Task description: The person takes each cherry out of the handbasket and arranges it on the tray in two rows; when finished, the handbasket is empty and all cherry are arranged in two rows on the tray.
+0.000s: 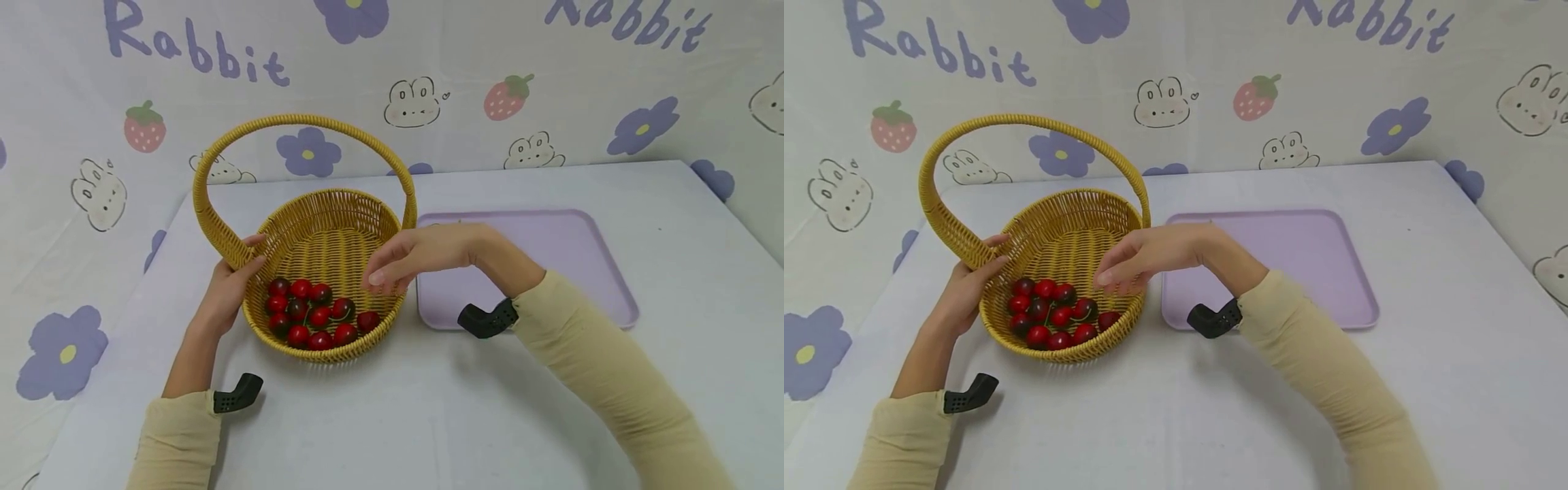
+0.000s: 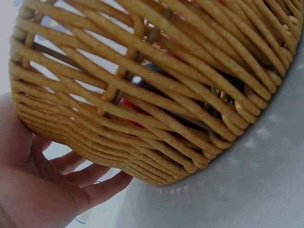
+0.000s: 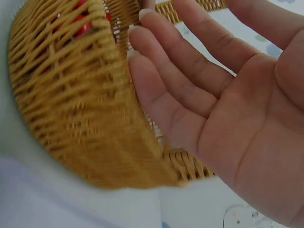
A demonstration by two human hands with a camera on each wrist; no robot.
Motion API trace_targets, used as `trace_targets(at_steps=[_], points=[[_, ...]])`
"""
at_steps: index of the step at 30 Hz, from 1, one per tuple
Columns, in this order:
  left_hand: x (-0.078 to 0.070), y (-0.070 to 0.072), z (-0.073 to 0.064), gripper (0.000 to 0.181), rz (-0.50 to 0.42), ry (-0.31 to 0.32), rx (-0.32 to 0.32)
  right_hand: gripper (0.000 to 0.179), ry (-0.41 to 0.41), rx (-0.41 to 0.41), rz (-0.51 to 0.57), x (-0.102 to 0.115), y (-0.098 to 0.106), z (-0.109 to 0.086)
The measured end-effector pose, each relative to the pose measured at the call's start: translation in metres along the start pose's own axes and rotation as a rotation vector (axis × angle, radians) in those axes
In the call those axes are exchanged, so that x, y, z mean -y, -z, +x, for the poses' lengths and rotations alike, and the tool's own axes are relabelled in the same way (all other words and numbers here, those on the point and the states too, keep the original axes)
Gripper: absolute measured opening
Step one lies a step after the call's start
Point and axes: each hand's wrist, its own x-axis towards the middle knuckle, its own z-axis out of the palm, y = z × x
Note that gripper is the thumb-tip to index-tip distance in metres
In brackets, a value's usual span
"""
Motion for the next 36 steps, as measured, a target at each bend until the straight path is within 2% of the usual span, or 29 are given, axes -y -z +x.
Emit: trace_targets(at_steps=[9,16,20,28,36], points=[[0.0,-0.001,0.0,0.046,0.007,-0.015,0.001,0.029,-0.07,0.055,-0.13,0.007,-0.01,0.034],[0.0,-0.001,0.0,0.046,0.003,-0.019,0.003,0.029,-0.199,0.056,-0.379,0.008,-0.017,0.052],[0.0,0.0,0.0,0.046,0.003,-0.022,0.001,0.03,-0.25,0.077,-0.47,0.008,-0.019,0.06],[0.0,-0.001,-0.001,0.046,-0.002,-0.016,-0.002,0.025,-0.335,0.154,-0.549,0.01,-0.021,0.068],[-0.001,0.0,0.0,0.046,0.003,-0.019,-0.004,0.016,-0.345,0.258,-0.596,0.01,-0.024,0.073]])
